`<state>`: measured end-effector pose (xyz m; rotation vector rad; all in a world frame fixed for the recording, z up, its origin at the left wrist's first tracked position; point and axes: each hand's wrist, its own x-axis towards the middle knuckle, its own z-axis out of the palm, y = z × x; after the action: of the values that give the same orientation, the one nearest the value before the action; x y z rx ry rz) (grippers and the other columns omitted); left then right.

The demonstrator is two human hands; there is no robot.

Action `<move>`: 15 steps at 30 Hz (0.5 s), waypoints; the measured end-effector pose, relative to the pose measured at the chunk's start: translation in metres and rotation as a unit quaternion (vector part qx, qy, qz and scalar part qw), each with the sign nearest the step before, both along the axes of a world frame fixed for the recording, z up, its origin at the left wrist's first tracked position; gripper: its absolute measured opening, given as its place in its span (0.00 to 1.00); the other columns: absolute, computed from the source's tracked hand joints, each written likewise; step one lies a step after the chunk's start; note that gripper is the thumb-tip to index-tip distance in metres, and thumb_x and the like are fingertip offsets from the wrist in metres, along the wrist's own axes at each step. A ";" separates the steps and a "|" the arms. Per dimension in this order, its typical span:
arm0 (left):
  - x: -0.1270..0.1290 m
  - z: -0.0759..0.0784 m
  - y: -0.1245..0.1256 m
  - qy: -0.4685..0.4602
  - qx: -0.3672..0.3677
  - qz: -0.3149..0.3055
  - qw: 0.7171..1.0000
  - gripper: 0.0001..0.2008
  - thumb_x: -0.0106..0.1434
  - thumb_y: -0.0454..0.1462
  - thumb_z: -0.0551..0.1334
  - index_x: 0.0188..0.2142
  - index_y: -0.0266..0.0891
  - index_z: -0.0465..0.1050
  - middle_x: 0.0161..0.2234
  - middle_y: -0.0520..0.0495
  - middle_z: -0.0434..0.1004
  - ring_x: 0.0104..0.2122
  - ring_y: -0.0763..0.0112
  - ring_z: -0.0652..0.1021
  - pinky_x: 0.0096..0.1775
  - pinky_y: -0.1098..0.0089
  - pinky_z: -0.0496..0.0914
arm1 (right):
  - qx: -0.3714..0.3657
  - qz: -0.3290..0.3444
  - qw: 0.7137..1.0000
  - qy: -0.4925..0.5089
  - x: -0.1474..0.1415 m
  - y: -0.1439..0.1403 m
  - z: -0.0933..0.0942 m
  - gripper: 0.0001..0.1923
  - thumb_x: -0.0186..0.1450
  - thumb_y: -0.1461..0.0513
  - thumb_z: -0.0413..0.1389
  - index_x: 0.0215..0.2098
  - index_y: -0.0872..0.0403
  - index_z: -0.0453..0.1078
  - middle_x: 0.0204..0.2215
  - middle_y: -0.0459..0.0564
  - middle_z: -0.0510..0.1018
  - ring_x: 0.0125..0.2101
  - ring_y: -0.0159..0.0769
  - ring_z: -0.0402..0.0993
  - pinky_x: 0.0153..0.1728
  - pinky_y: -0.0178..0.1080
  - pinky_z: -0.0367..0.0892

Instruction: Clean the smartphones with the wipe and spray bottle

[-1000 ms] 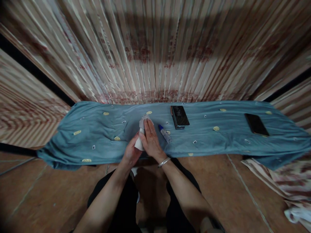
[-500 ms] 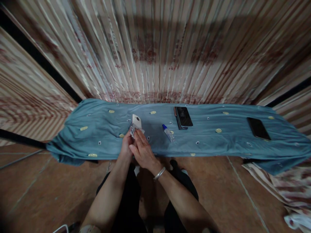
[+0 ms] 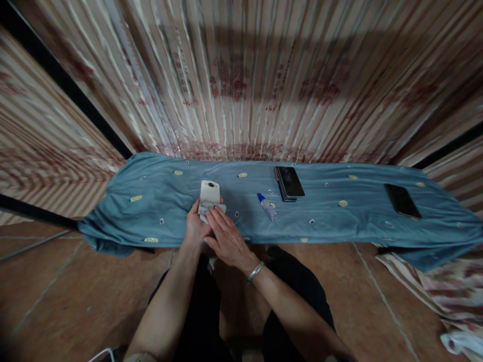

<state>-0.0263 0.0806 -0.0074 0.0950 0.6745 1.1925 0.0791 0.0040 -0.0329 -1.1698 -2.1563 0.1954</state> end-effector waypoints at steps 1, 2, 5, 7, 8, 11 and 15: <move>0.000 0.003 -0.001 0.001 -0.006 0.002 1.000 0.18 0.66 0.39 0.53 0.46 0.32 0.76 0.31 0.43 0.81 0.38 0.62 0.81 0.51 0.60 0.71 | 0.000 0.003 1.000 0.004 0.001 0.000 -0.002 0.34 0.73 0.52 0.43 0.71 0.58 0.40 0.68 0.60 0.54 0.69 0.44 0.44 0.67 0.54 0.52; 0.001 0.005 -0.001 0.000 -0.007 0.007 1.000 0.19 0.66 0.39 0.52 0.48 0.31 0.76 0.31 0.42 0.82 0.38 0.62 0.81 0.51 0.60 0.71 | -0.002 0.005 1.000 0.007 0.002 0.000 -0.003 0.34 0.73 0.52 0.42 0.71 0.57 0.39 0.68 0.60 0.53 0.69 0.44 0.44 0.67 0.54 0.52; 0.006 0.009 -0.003 -0.004 -0.009 0.017 1.000 0.21 0.66 0.38 0.51 0.52 0.29 0.73 0.31 0.42 0.82 0.37 0.65 0.81 0.51 0.64 0.71 | -0.014 -0.006 1.000 0.025 0.007 0.006 -0.009 0.34 0.73 0.53 0.42 0.71 0.56 0.38 0.69 0.60 0.52 0.69 0.43 0.43 0.66 0.54 0.52; 0.011 0.009 -0.006 0.007 -0.021 0.033 0.999 0.21 0.66 0.37 0.52 0.53 0.29 0.72 0.31 0.44 0.82 0.36 0.68 0.81 0.50 0.69 0.71 | -0.021 -0.023 0.999 0.039 0.011 0.012 -0.012 0.33 0.73 0.53 0.41 0.71 0.56 0.38 0.69 0.60 0.51 0.69 0.43 0.43 0.66 0.54 0.52; 0.013 0.009 -0.008 0.014 -0.027 0.039 0.999 0.21 0.66 0.37 0.53 0.54 0.29 0.72 0.31 0.44 0.82 0.36 0.68 0.81 0.50 0.70 0.71 | -0.022 -0.032 0.998 0.045 0.014 0.016 -0.014 0.32 0.73 0.54 0.41 0.71 0.56 0.39 0.69 0.60 0.51 0.69 0.43 0.43 0.66 0.53 0.51; 0.020 0.010 -0.016 0.020 -0.023 0.027 0.999 0.20 0.66 0.35 0.53 0.55 0.31 0.72 0.34 0.44 0.83 0.38 0.68 0.81 0.50 0.71 0.70 | -0.018 -0.058 0.996 0.064 0.023 0.028 -0.017 0.32 0.73 0.55 0.41 0.71 0.56 0.39 0.70 0.60 0.49 0.69 0.43 0.42 0.67 0.53 0.50; 0.022 0.010 -0.024 0.028 -0.014 -0.014 0.999 0.20 0.67 0.35 0.52 0.55 0.32 0.72 0.36 0.45 0.83 0.38 0.69 0.80 0.49 0.72 0.71 | -0.021 -0.078 0.994 0.079 0.034 0.040 -0.018 0.33 0.73 0.57 0.43 0.72 0.54 0.37 0.70 0.57 0.47 0.70 0.43 0.40 0.67 0.54 0.48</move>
<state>-0.0047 0.0568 0.0026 0.1157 0.7365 1.1562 0.1127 0.0436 -0.0505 -1.2955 -1.9232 0.2570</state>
